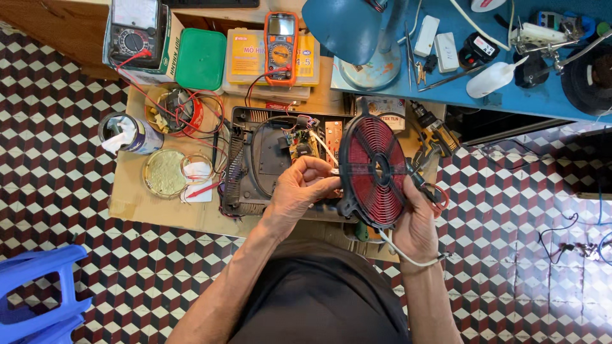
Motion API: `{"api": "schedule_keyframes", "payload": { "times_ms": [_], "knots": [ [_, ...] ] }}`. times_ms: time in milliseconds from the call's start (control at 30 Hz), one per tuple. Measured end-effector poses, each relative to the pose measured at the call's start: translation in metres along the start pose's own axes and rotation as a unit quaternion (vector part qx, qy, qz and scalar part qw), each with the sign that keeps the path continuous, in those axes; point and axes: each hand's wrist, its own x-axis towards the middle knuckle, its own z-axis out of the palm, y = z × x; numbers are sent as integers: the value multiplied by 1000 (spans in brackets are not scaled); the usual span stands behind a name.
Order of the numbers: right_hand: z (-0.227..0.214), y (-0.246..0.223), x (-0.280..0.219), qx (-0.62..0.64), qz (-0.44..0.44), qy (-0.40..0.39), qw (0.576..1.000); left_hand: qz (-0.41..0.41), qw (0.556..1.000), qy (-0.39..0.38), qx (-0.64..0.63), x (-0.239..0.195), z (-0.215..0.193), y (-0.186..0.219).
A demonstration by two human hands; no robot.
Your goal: The person handles a red circular fan coil and a small circuit board on a cluttered workbench. They connect wires to the board, rotate the coil to inspect it, and repeatedly attach and detach the coil's connector to the board.
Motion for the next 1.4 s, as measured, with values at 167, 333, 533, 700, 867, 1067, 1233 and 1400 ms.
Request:
{"api": "schedule_keyframes", "payload": {
  "times_ms": [167, 333, 533, 700, 867, 1067, 1233, 1400],
  "knots": [
    [5, 9, -4, -17, 10, 14, 1000, 3, 996, -29, -88, 4, -3, -24],
    [4, 20, -5, 13, 31, 18, 999, -6, 993, -58, -100, 2, 0, -26],
    [-11, 22, -3, 224, 51, -51, 972, -8, 996, -48, 71, -5, 8, 1],
    [-22, 21, -3, 307, 61, -27, 949, -36, 996, -56, 60, -6, 13, 11],
    [-31, 27, 0, 288, 55, 10, 956, -4, 996, -71, 50, -1, 10, 7],
    [-20, 22, -2, 116, 32, -4, 993, 29, 995, -56, 82, 6, 7, 3],
    [8, 26, -7, 1, -4, 73, 997, 62, 995, -61, 50, 10, 3, -2],
    [21, 32, -11, -43, -3, 82, 996, 96, 987, -39, 126, 10, -12, -1]
  ]
}}
